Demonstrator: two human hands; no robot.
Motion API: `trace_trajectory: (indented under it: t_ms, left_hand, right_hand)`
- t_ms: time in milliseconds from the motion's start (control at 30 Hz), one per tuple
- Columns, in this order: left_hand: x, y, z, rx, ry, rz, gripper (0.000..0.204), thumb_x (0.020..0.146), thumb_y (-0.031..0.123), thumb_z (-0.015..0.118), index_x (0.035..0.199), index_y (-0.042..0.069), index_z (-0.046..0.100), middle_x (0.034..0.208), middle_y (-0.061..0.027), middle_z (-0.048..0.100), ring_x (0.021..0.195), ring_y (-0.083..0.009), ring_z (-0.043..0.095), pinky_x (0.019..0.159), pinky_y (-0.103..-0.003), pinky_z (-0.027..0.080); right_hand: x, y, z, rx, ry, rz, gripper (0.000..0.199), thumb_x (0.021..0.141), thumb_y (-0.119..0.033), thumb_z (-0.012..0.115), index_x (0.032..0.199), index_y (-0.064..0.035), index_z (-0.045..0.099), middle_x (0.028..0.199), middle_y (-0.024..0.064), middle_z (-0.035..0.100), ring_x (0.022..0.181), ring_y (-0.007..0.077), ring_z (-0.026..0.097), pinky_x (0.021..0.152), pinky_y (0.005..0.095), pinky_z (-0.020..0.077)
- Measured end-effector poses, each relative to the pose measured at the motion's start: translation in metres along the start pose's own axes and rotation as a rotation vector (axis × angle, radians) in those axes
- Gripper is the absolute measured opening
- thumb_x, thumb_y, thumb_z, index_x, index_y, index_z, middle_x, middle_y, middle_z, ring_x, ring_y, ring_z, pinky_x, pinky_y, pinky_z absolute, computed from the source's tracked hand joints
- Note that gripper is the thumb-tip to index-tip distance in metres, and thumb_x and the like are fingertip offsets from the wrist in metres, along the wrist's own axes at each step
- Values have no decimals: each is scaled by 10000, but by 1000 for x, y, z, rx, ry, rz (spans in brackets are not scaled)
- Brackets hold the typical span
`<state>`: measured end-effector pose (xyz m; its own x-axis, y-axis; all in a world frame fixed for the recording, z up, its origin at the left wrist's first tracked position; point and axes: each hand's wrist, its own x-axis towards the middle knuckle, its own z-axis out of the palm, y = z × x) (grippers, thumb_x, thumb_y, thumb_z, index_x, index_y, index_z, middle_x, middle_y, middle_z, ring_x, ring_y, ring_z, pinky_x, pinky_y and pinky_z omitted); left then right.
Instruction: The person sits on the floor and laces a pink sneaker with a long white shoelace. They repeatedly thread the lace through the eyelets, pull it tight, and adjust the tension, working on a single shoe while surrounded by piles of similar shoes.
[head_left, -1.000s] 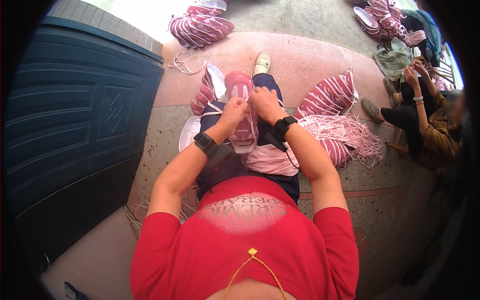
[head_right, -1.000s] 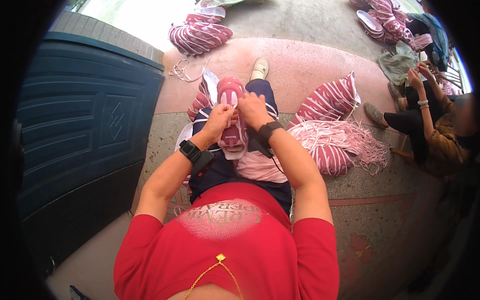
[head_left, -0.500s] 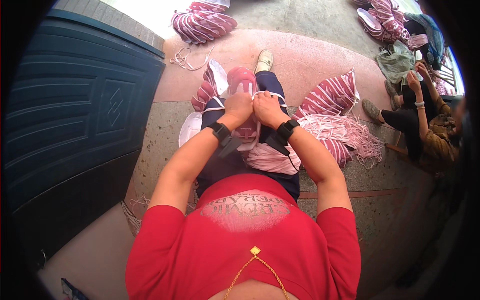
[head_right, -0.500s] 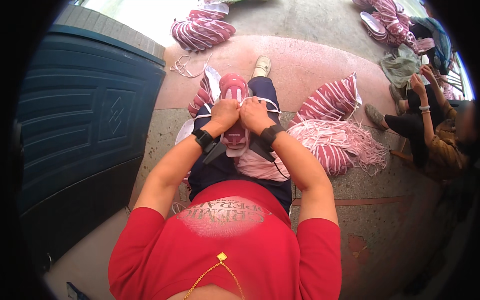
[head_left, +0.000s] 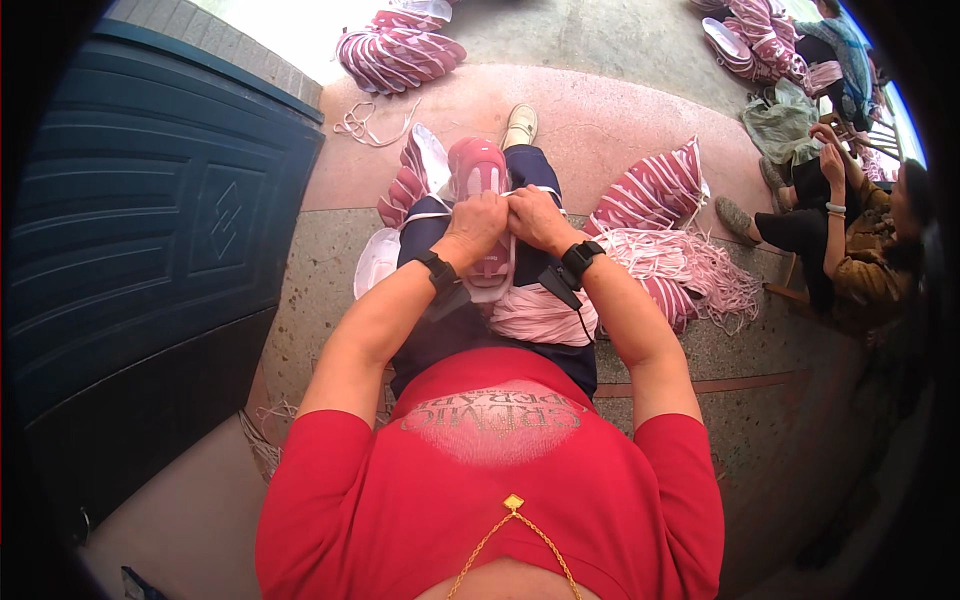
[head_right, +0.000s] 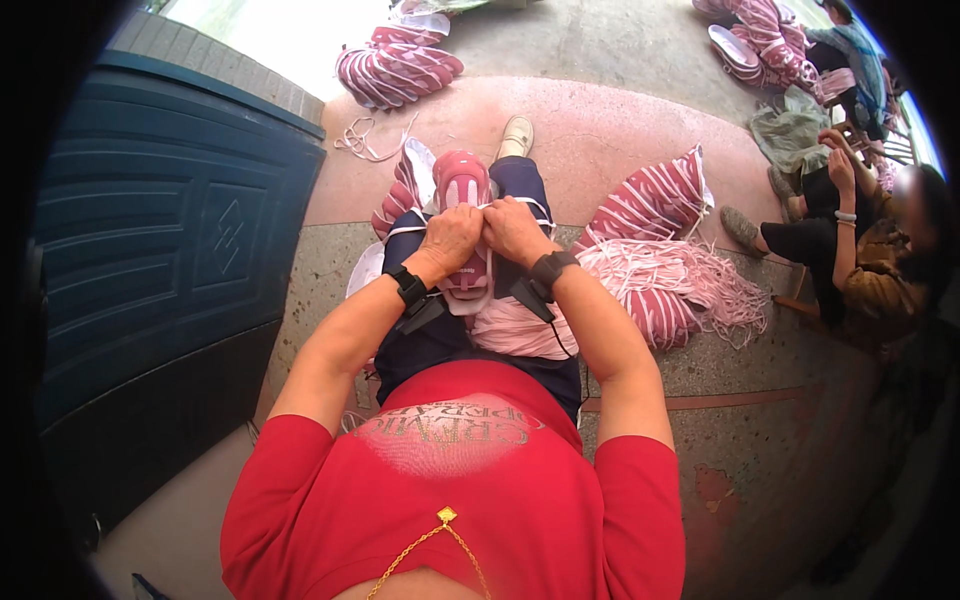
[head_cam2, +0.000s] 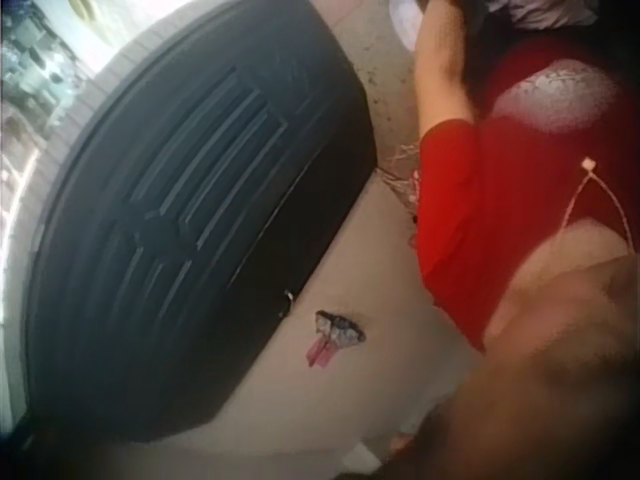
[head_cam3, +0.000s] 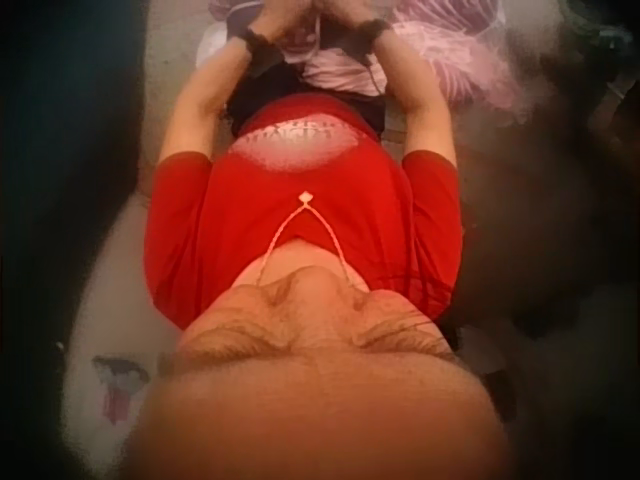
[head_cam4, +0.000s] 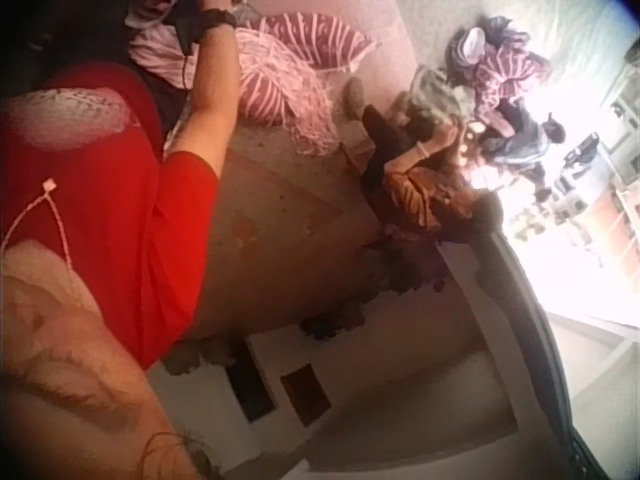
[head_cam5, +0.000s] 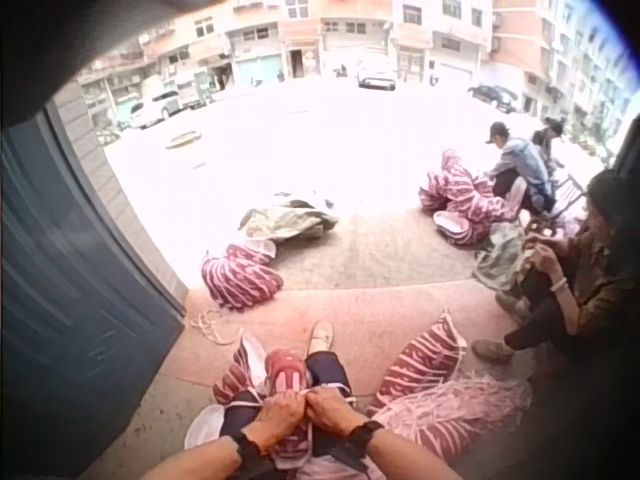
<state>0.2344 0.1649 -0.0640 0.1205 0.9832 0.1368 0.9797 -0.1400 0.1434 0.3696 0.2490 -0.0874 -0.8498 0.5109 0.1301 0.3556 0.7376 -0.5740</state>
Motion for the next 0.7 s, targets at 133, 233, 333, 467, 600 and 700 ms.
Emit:
trace_trajectory:
  t_ms: [133, 233, 333, 467, 600, 700]
  left_hand:
    - [-22, -5, -51, -100, -42, 45, 105, 832, 157, 547, 815, 53, 539, 729, -106, 563, 659, -268, 615, 532, -376, 479]
    - [-43, -17, -76, -377, -98, -157, 182, 848, 212, 584, 815, 36, 554, 759, -120, 575, 634, -288, 592, 550, -372, 463]
    - [-53, -31, -85, -599, -247, -331, 214, 879, 234, 566, 896, 23, 594, 781, -92, 596, 595, -215, 559, 556, -316, 448]
    - [-67, -58, -69, -1283, -283, -636, 319, 937, 177, 462, 1194, -1, 529, 801, -14, 572, 653, -68, 510, 607, -230, 439]
    - [-62, -51, -71, -1164, -244, -651, 416, 906, 111, 453, 1295, -23, 389, 786, -34, 603, 631, -84, 535, 615, -228, 454]
    - [-59, -49, -50, -1060, -296, -672, 365, 892, 113, 481, 1224, -35, 450, 767, -44, 618, 615, -87, 543, 590, -234, 458]
  right_hand:
    - [-17, -32, -17, 5, 190, -2, 256, 774, -166, 622, 1000, -46, 614, 1020, 125, 605, 1008, 287, 536, 840, 388, 435]
    - [-19, -64, -19, -90, 208, -95, 242, 775, -171, 628, 991, -62, 618, 1040, 117, 595, 1021, 269, 532, 845, 387, 428]
    - [-11, -84, -8, 13, 146, -103, 210, 704, -129, 650, 912, -96, 643, 894, 87, 620, 950, 263, 564, 820, 394, 429]
    - [-35, -126, 1, 216, -225, -355, 152, 694, -59, 617, 831, -108, 664, 724, 114, 624, 754, 292, 621, 731, 408, 461]
    - [-9, -97, -6, 110, -209, -44, 137, 755, -121, 610, 871, -48, 605, 748, 166, 624, 762, 312, 632, 706, 430, 485]
    - [23, -64, -5, 94, -52, 144, 154, 826, -176, 575, 899, -39, 578, 759, 201, 620, 740, 340, 630, 688, 460, 483]
